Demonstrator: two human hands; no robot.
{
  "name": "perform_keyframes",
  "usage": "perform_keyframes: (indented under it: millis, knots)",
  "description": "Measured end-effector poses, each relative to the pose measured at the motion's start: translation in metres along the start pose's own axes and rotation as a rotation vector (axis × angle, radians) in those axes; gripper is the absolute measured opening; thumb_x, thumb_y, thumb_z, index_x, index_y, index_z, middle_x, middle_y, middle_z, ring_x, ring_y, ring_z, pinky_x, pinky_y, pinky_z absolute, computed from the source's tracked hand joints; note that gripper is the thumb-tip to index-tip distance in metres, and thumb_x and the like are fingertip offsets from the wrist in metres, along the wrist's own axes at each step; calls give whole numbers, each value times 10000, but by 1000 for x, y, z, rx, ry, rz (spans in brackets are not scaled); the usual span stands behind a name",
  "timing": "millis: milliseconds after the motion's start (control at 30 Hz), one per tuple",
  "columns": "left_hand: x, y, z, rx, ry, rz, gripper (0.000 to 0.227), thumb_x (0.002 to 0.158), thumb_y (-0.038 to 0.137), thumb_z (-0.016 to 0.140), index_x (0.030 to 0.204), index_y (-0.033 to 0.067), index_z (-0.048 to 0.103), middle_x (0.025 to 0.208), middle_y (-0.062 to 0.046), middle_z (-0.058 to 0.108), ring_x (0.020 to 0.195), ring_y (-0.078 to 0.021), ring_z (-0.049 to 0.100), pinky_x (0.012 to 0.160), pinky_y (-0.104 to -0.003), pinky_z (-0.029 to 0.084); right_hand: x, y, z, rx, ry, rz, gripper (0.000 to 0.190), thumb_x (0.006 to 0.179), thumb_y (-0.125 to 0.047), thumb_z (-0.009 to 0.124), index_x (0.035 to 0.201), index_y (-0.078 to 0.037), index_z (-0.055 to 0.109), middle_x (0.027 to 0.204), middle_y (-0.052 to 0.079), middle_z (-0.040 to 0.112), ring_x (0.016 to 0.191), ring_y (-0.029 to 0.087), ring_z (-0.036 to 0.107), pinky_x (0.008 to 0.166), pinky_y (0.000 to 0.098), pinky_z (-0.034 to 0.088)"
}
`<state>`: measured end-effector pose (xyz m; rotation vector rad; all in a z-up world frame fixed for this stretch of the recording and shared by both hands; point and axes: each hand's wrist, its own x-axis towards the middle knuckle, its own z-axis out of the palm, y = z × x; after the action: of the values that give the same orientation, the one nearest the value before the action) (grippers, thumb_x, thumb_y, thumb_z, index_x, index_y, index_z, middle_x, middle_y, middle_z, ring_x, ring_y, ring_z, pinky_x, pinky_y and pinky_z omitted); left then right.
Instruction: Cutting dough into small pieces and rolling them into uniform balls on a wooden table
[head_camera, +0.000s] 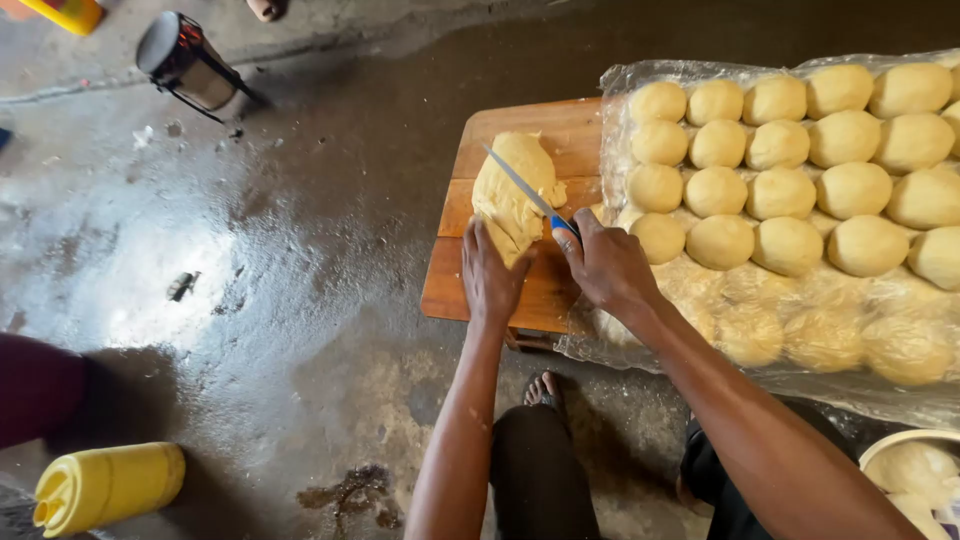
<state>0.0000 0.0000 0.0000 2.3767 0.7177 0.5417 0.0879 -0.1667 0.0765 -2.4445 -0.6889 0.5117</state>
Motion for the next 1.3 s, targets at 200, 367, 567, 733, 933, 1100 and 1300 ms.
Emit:
perform_keyframes:
  millis: [200, 367, 567, 733, 933, 1100, 1300]
  knots:
    - [59, -88, 51, -8, -2, -321, 591, 772, 549, 847, 1240, 229, 680, 1177, -92, 742, 1187, -354, 719, 1045, -521, 555, -20, -36, -7, -44, -48, -39, 478, 1110, -529, 290, 1274, -174, 566, 1026, 289, 776, 1036, 530, 748, 965, 660, 554]
    - [12, -60, -4, -218, -148, -427, 456, 806, 506, 844, 1192, 266, 811, 1066, -84, 814, 1049, -307, 781, 902, -450, 622, 1, -35, 17, -47, -91, -158, 467, 1112, -446, 311, 1315, -120, 578, 1087, 296, 776, 1072, 531, 743, 988, 653, 558]
    - [-2, -102, -10, -96, -31, -241, 416, 799, 394, 867, 1191, 267, 819, 1143, -77, 738, 1132, -358, 727, 1005, -482, 569, 13, -14, 74, -219, -111, -295, 420, 1117, -383, 350, 1286, -86, 594, 1032, 267, 786, 1010, 493, 771, 944, 624, 584]
    - [8, -141, 12, -107, 88, -142, 362, 801, 353, 875, 1129, 206, 827, 1044, -98, 721, 1079, -369, 721, 964, -510, 584, -13, 29, 98, -304, -119, -314, 461, 1095, -405, 309, 1234, -75, 599, 952, 242, 798, 947, 495, 784, 895, 645, 595]
    - [12, -118, -1, -949, 335, -431, 526, 830, 314, 845, 1303, 115, 728, 1032, -79, 779, 816, -135, 718, 676, -291, 602, 16, 101, 132, -375, -244, -373, 419, 1106, -477, 274, 1227, -226, 587, 1041, 125, 819, 976, 353, 807, 815, 510, 605]
    - [28, 5, -16, -1503, 147, -489, 560, 764, 151, 876, 1303, 131, 726, 1014, -79, 759, 782, -140, 739, 608, -284, 622, 74, 90, 72, 219, 298, -313, 344, 1331, -224, 605, 1405, 112, 596, 1049, 410, 712, 842, 583, 675, 713, 636, 466]
    - [31, 59, 30, -1169, -189, -379, 452, 891, 45, 625, 1282, 245, 731, 832, -44, 671, 507, -117, 525, 351, -285, 403, 104, 101, 63, 520, 154, -407, 295, 1212, -155, 658, 1420, 52, 630, 1213, 272, 700, 1033, 371, 670, 929, 441, 507]
